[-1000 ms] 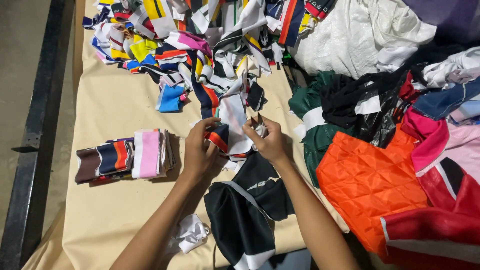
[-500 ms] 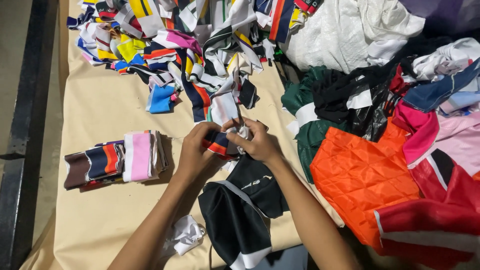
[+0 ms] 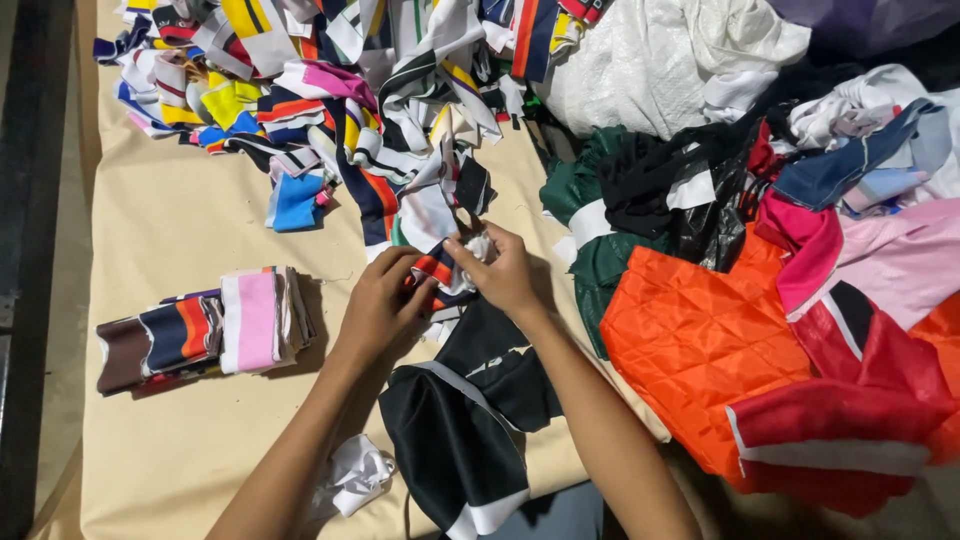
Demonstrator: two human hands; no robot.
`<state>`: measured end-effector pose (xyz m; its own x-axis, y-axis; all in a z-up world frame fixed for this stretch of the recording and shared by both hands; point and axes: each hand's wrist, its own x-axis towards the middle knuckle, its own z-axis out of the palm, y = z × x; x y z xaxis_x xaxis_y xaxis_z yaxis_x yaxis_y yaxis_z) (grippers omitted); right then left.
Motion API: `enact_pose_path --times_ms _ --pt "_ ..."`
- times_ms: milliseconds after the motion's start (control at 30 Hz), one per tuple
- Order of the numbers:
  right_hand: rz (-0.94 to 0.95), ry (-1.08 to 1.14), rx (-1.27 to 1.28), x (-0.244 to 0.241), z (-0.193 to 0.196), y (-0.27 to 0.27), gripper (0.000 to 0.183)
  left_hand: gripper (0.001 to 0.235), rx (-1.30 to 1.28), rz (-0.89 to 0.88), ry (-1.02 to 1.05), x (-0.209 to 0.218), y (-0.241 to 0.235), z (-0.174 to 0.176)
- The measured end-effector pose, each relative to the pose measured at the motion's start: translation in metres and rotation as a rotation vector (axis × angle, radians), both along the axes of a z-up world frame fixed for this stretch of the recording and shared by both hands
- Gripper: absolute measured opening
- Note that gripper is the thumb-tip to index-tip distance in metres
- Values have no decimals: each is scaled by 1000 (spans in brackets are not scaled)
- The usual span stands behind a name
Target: Sorting various fabric scraps by color and pattern into organized stacks on a work table.
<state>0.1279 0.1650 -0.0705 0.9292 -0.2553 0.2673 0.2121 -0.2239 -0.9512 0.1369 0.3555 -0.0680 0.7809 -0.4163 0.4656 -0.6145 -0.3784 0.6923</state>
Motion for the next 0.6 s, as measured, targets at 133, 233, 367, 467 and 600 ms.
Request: enact_pose_path --times_ms 133,233,367,467,600 --pt "-39 98 -344 -14 30 0 39 27 4 22 52 5 2 -7" --pt "92 152 -640 -28 68 -1 55 51 -49 53 34 0 2 4" --pt "-153 -76 -590 -21 71 -45 19 55 -112 108 -184 -2 -15 12" --pt "-425 -211 -543 -44 128 -98 8 35 -164 44 -208 -4 -63 38" --pt "-746 -278 -755 -78 204 -196 13 12 -288 -237 -122 -13 -154 100"
